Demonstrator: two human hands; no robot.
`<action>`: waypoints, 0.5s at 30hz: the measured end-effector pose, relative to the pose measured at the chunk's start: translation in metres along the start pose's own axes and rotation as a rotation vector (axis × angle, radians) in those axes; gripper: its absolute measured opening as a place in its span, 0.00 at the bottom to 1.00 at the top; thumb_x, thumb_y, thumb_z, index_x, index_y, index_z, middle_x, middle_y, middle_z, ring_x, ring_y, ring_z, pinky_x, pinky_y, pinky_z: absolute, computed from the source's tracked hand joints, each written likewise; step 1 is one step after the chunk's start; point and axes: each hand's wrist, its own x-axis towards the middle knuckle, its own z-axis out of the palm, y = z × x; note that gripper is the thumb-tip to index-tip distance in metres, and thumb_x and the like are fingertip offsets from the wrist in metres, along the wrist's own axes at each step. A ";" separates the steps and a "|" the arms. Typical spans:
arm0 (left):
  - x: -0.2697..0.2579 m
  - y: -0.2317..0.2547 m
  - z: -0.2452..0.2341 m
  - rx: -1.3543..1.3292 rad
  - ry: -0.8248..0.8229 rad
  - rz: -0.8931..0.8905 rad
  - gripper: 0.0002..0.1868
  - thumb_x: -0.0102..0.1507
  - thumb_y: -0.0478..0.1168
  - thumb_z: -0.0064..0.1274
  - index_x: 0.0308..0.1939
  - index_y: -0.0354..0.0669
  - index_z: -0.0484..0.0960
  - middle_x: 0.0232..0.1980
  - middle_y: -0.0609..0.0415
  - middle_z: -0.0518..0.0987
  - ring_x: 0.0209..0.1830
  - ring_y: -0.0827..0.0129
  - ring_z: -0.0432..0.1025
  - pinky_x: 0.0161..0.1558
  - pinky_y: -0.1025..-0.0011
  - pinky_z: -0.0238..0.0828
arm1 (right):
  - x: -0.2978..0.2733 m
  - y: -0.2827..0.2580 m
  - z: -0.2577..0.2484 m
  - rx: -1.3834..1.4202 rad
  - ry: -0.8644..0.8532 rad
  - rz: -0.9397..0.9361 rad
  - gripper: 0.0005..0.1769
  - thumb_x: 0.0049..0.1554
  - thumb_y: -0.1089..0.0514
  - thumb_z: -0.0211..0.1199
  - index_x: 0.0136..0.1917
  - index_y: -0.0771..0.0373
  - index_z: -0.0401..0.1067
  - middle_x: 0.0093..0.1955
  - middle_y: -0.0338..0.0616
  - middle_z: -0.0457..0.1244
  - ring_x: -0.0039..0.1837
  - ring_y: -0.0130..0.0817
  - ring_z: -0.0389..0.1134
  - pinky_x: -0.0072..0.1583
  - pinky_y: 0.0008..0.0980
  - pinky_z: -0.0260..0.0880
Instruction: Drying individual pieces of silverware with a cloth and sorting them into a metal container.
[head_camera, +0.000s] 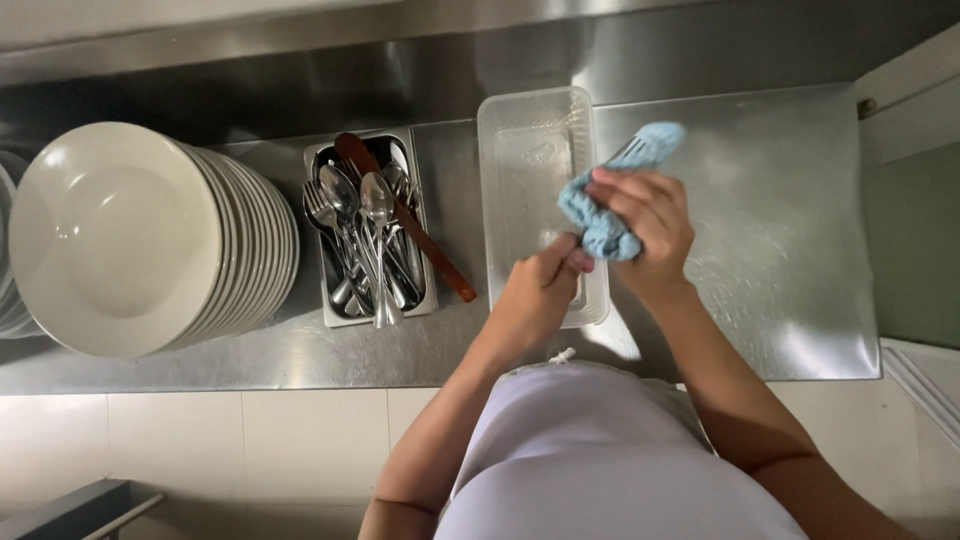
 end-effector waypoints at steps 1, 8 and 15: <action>-0.001 0.001 0.001 -0.001 -0.003 -0.003 0.13 0.73 0.42 0.40 0.44 0.37 0.77 0.23 0.47 0.70 0.23 0.68 0.65 0.31 0.64 0.66 | -0.001 0.001 -0.001 -0.002 -0.002 0.003 0.11 0.59 0.55 0.73 0.54 0.60 0.81 0.64 0.36 0.70 0.66 0.35 0.68 0.68 0.38 0.68; -0.001 0.001 -0.002 0.005 -0.043 0.026 0.13 0.73 0.43 0.40 0.43 0.39 0.76 0.23 0.48 0.69 0.23 0.67 0.64 0.31 0.64 0.65 | 0.013 -0.002 -0.019 -0.086 0.088 0.106 0.12 0.62 0.58 0.71 0.59 0.60 0.78 0.66 0.38 0.70 0.69 0.36 0.69 0.70 0.41 0.67; 0.013 -0.041 0.010 0.033 0.020 0.027 0.08 0.68 0.35 0.43 0.43 0.34 0.77 0.31 0.41 0.79 0.30 0.61 0.78 0.37 0.63 0.72 | -0.006 -0.031 -0.018 0.031 -0.039 0.012 0.14 0.58 0.57 0.70 0.58 0.59 0.78 0.64 0.40 0.70 0.66 0.39 0.70 0.68 0.42 0.68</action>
